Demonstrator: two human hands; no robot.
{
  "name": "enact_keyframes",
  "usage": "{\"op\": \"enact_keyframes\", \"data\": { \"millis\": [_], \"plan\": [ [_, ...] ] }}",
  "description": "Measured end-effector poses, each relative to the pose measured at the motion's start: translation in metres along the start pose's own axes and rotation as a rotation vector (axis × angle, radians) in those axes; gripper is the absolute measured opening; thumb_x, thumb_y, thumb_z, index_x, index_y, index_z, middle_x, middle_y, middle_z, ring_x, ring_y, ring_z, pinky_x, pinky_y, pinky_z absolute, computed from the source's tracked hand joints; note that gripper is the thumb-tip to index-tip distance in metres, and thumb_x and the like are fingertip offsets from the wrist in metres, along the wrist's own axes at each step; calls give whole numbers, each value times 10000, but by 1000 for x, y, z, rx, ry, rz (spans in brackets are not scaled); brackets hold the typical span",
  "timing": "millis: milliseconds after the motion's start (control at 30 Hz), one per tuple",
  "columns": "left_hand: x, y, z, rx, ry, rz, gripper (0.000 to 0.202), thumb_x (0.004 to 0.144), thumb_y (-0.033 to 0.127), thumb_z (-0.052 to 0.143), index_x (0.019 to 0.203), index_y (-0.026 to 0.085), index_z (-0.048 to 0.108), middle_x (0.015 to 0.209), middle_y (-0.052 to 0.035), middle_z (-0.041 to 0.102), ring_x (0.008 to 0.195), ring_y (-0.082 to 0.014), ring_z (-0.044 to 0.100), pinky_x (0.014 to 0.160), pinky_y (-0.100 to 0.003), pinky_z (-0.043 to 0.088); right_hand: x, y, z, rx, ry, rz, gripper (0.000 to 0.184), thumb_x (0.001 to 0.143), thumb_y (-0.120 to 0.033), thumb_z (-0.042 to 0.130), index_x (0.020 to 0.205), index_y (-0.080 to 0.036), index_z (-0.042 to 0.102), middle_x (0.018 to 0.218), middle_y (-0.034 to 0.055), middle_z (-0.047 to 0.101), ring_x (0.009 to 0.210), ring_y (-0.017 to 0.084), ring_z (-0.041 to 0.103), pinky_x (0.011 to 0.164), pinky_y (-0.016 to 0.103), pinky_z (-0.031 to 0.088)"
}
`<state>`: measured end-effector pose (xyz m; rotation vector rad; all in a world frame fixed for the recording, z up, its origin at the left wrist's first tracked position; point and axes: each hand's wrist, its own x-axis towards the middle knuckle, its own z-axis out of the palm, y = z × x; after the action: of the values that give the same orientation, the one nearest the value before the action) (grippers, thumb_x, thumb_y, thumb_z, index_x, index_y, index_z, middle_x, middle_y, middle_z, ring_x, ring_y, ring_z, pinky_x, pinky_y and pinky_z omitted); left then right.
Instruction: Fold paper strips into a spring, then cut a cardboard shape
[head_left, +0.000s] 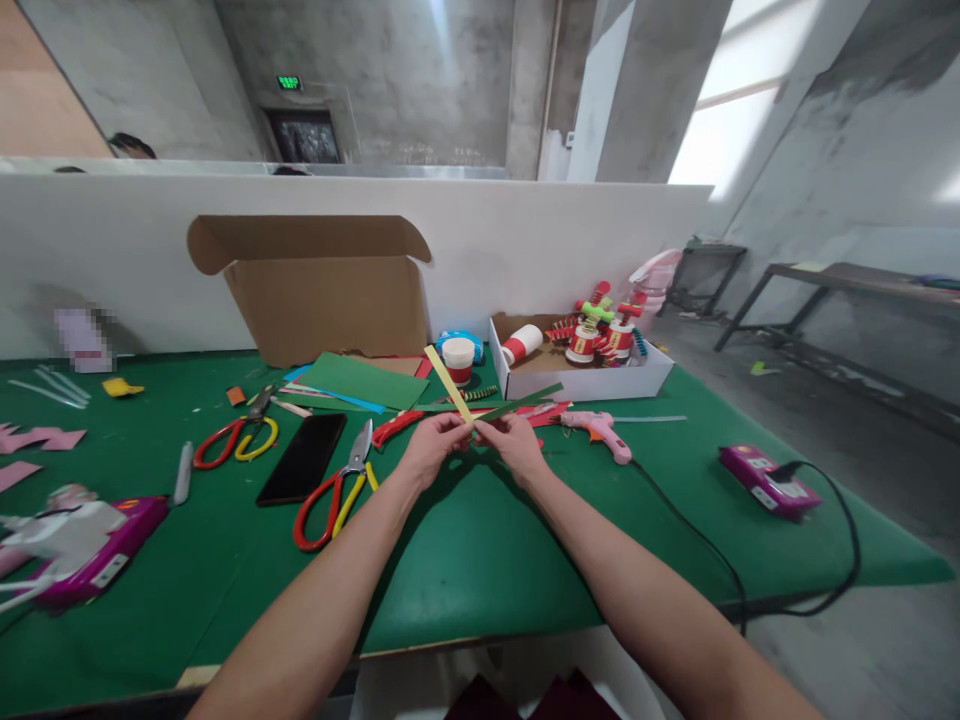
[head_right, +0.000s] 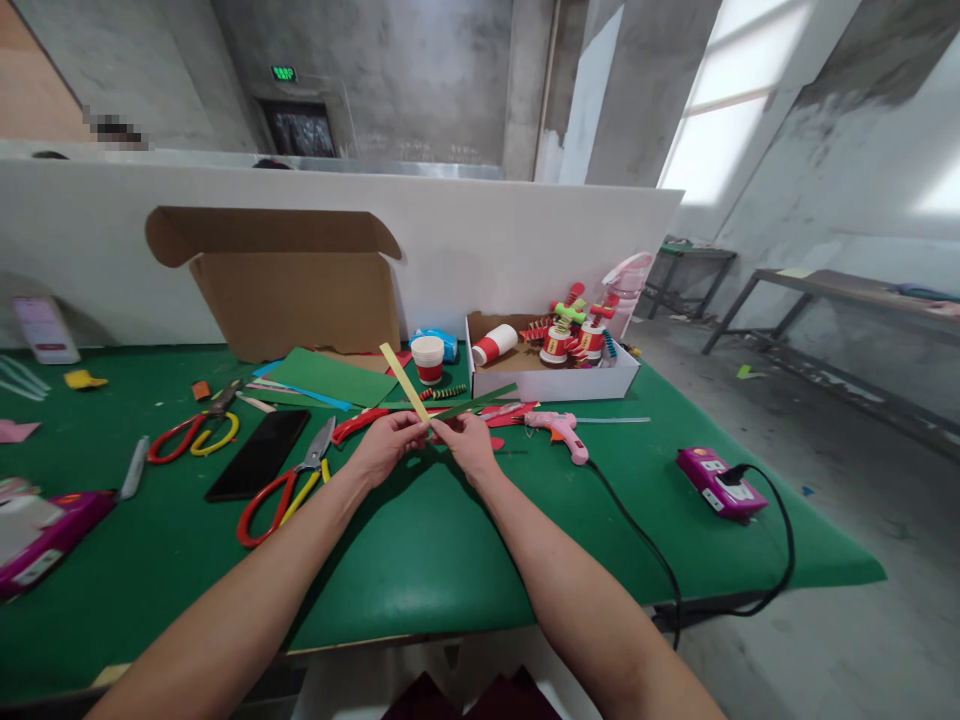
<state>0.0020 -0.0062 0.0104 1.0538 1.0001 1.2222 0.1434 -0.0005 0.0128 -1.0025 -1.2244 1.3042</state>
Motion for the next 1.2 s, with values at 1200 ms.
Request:
{"op": "enact_keyframes", "data": {
  "millis": [1200],
  "plan": [
    [-1, -1, 3, 4, 4, 36, 394, 513, 449, 831, 673, 139, 649, 595, 0, 613, 542, -95, 514, 564, -239, 406, -2, 1, 0, -54, 60, -62, 225, 585, -394, 759, 607, -182, 683, 563, 20, 657, 545, 163, 593, 606, 298, 501]
  ]
}}
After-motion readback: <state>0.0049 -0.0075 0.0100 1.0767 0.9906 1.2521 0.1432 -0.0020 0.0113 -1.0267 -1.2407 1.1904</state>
